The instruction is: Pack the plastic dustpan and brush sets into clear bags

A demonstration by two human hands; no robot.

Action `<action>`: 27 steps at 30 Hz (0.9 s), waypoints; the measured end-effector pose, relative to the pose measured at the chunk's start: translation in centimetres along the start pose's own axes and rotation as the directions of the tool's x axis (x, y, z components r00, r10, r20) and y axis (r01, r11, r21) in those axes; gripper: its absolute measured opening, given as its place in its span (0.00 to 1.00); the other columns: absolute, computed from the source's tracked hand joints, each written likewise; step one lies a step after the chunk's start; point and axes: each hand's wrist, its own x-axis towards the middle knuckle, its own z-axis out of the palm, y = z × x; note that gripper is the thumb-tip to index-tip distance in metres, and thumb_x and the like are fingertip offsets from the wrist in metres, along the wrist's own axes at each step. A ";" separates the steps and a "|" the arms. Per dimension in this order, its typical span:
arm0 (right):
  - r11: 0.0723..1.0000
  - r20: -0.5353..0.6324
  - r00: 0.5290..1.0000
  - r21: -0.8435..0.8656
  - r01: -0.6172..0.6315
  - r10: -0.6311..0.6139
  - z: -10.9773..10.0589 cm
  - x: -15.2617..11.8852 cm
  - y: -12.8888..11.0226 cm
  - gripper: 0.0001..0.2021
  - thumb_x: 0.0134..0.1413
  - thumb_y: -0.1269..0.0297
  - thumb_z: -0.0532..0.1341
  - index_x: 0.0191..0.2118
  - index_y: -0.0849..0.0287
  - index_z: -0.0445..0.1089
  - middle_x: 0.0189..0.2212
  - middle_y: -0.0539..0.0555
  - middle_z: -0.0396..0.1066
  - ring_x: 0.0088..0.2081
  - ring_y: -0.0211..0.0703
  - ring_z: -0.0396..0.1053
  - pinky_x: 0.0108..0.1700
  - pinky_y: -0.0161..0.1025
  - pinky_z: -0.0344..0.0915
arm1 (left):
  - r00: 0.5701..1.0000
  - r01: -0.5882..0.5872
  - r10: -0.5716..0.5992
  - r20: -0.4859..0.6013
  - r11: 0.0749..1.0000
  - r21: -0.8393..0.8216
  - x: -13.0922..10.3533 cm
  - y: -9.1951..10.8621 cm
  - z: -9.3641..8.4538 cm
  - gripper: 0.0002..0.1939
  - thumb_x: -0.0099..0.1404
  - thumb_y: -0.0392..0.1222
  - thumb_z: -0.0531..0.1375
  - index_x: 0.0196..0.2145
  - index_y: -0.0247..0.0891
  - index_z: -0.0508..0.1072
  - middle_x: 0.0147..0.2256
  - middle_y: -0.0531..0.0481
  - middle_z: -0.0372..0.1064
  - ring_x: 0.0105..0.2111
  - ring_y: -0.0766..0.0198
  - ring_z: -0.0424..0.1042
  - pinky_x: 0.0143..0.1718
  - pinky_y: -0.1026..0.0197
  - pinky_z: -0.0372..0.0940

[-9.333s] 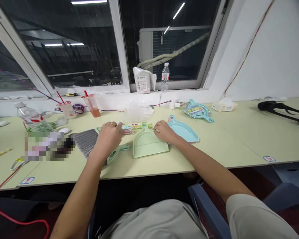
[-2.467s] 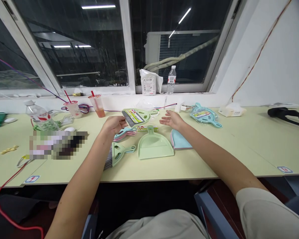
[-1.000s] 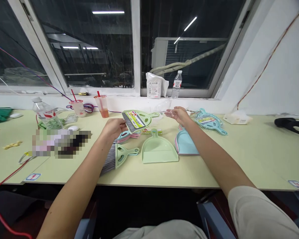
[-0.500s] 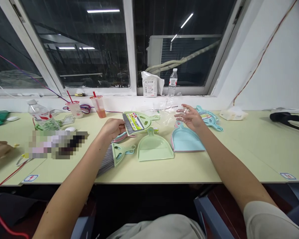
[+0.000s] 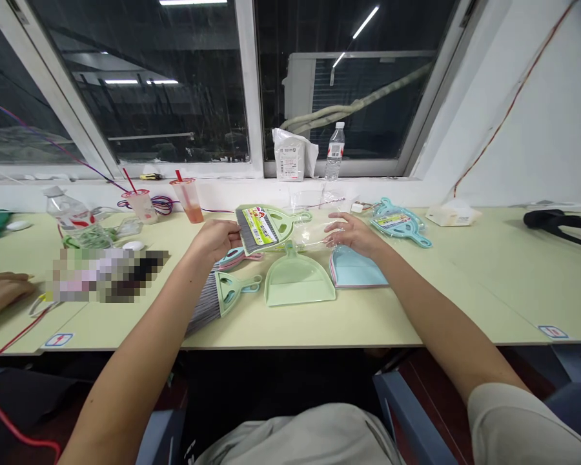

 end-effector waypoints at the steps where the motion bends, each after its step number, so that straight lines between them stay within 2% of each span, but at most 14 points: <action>1: 1.000 0.014 1.000 0.001 -0.021 0.021 0.2 -0.1 -0.1 0.30 0.42 0.74 0.75 0.52 0.54 0.69 0.42 0.55 0.79 0.40 0.54 0.82 0.43 0.51 0.79 | 1.000 -0.008 0.008 0.003 1.000 0.009 -0.1 -0.1 0.0 0.09 0.57 0.23 0.60 0.36 0.27 0.76 0.33 0.36 0.79 0.36 0.51 0.82 0.44 0.48 0.78; 6: 0.989 -0.003 0.996 0.119 -0.090 0.091 0.7 0.1 -0.1 0.12 0.56 0.62 0.71 0.42 0.57 0.71 0.43 0.61 0.80 0.44 0.58 0.82 0.49 0.55 0.78 | 0.997 -0.062 0.059 0.046 0.996 0.067 -0.3 -0.7 -0.1 0.04 0.58 0.24 0.61 0.32 0.28 0.74 0.30 0.39 0.77 0.32 0.54 0.81 0.43 0.46 0.78; 10: 0.984 -0.048 0.996 0.169 -0.062 0.071 0.4 0.5 0.2 0.08 0.56 0.66 0.70 0.36 0.57 0.69 0.44 0.61 0.81 0.45 0.60 0.82 0.50 0.55 0.77 | 0.997 -0.061 0.054 0.054 0.989 0.135 -0.6 -0.6 0.0 0.04 0.59 0.24 0.62 0.30 0.29 0.73 0.27 0.42 0.75 0.28 0.57 0.79 0.38 0.50 0.78; 13: 0.985 -0.056 0.998 0.169 -0.013 0.023 0.4 0.4 0.0 0.10 0.54 0.70 0.69 0.34 0.57 0.67 0.46 0.61 0.81 0.47 0.60 0.81 0.51 0.57 0.77 | 0.999 -0.042 0.044 -0.004 0.981 0.190 -0.8 -0.3 0.1 0.05 0.59 0.23 0.62 0.29 0.29 0.73 0.25 0.43 0.73 0.27 0.57 0.78 0.35 0.52 0.78; 16: 0.985 -0.045 0.999 0.169 0.036 -0.029 0.7 0.1 -0.3 0.11 0.52 0.73 0.69 0.34 0.57 0.65 0.47 0.59 0.81 0.48 0.61 0.81 0.53 0.61 0.76 | 0.998 -0.035 0.043 -0.039 0.980 0.196 -0.9 -0.2 0.0 0.06 0.59 0.23 0.62 0.28 0.30 0.72 0.25 0.44 0.73 0.27 0.56 0.79 0.37 0.50 0.78; 20: 0.989 0.035 0.997 0.132 0.064 -0.069 1.1 -0.1 -0.3 0.16 0.46 0.77 0.69 0.37 0.56 0.65 0.49 0.58 0.79 0.49 0.62 0.80 0.52 0.62 0.76 | 0.999 -0.036 0.037 -0.004 0.989 0.144 -0.7 -0.2 -0.1 0.05 0.58 0.23 0.62 0.30 0.29 0.72 0.27 0.41 0.75 0.29 0.55 0.80 0.38 0.49 0.79; 24: 0.995 0.085 0.994 0.076 0.060 -0.066 1.2 -0.1 -0.1 0.24 0.43 0.81 0.69 0.45 0.55 0.65 0.50 0.60 0.78 0.47 0.61 0.81 0.45 0.56 0.80 | 0.998 0.025 -0.028 0.047 0.997 0.070 -0.5 -0.3 -0.2 0.06 0.58 0.22 0.60 0.33 0.26 0.74 0.30 0.36 0.77 0.31 0.53 0.81 0.38 0.51 0.79; 27: 0.999 0.107 0.994 0.038 -0.006 0.002 1.1 -0.2 -0.2 0.31 0.45 0.80 0.68 0.55 0.54 0.62 0.52 0.62 0.77 0.46 0.61 0.82 0.41 0.55 0.81 | 0.996 0.066 -0.067 0.057 0.998 0.018 -0.1 -0.6 -0.5 0.08 0.57 0.22 0.61 0.35 0.25 0.75 0.32 0.34 0.78 0.33 0.51 0.82 0.39 0.50 0.79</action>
